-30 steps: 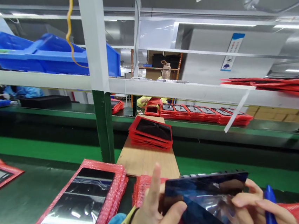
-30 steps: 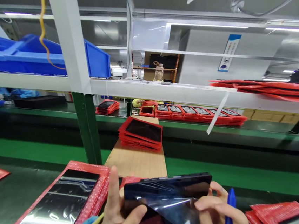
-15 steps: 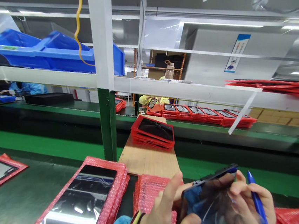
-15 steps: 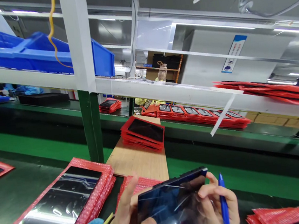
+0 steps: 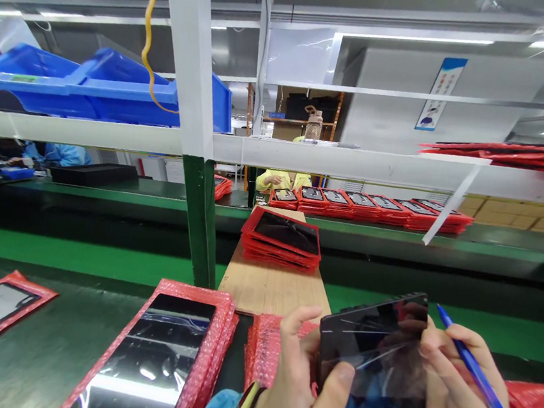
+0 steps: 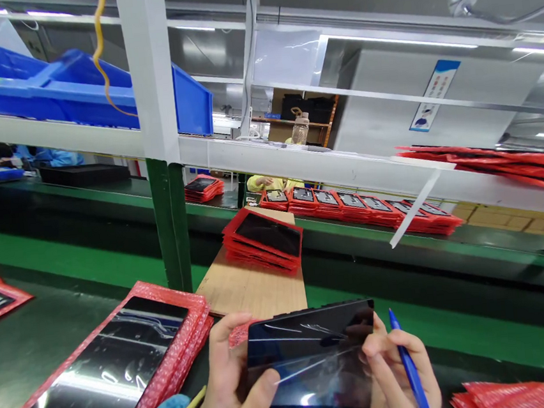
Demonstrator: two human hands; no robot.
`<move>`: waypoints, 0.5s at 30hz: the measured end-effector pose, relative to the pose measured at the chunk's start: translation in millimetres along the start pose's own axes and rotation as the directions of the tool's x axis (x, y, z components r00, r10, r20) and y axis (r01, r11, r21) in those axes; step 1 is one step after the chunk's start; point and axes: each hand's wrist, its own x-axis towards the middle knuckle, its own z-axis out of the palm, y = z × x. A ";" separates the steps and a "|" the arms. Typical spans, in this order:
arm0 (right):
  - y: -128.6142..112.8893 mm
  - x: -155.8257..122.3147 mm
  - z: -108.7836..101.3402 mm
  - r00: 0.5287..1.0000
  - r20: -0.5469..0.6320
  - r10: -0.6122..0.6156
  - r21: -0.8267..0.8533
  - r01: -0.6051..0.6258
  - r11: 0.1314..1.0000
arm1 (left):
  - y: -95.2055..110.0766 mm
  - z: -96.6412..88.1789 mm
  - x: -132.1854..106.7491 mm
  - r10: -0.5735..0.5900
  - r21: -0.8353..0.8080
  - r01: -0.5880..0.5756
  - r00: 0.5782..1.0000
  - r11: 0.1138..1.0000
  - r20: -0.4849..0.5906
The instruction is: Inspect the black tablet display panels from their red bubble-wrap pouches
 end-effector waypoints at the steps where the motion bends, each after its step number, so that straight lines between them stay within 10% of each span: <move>1: -0.1 0.3 -0.4 1.000 -0.005 0.008 -0.011 -0.008 1.000 | 1.1 0.4 0.5 -0.001 0.007 0.001 1.000 1.000 -0.011; 15: -8.8 0.3 4.7 0.974 -0.116 0.193 -0.033 -0.198 0.980 | 21.2 -13.6 13.9 0.099 0.279 -0.126 0.989 0.952 0.108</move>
